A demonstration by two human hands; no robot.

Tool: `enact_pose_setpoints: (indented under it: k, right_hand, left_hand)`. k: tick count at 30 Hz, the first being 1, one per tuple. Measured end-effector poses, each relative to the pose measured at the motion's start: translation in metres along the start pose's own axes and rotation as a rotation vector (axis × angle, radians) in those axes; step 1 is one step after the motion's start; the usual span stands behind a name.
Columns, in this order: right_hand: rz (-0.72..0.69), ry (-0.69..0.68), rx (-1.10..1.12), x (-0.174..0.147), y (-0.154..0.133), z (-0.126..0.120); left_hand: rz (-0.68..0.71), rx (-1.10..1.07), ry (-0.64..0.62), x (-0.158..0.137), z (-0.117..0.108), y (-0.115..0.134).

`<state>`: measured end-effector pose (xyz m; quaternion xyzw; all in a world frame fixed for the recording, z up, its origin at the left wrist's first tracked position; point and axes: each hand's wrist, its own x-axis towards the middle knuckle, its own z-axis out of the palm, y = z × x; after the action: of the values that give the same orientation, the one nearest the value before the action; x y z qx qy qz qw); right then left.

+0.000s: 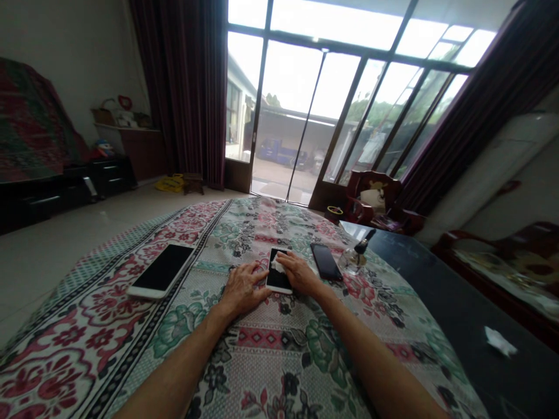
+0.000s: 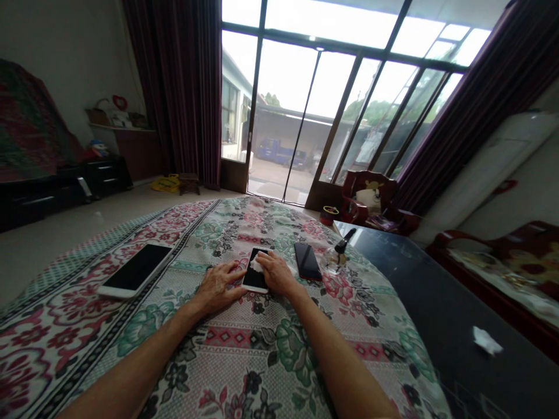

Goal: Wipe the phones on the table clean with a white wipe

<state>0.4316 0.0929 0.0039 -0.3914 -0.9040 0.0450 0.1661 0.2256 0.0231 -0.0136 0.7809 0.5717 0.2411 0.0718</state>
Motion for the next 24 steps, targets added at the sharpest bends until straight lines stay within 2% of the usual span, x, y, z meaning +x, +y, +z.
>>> enact_pose_setpoints:
  k: [5,9,17,24]
  right_hand:
    - [0.034,0.005,-0.036,0.034,-0.002,0.007]
    - [0.083,0.026,-0.030,0.045,0.000,0.012]
    - [0.232,0.082,-0.018,0.036,0.020,0.013]
    - [0.233,0.087,-0.045,0.010,0.010,0.012]
  left_hand:
    - [-0.010,0.018,-0.002,0.000,-0.002,0.001]
    - [-0.003,0.029,0.003,0.001,-0.001,0.001]
    - [-0.017,0.015,0.011,0.000,-0.001,0.002]
    - [-0.030,0.013,0.002,-0.001,-0.001,0.003]
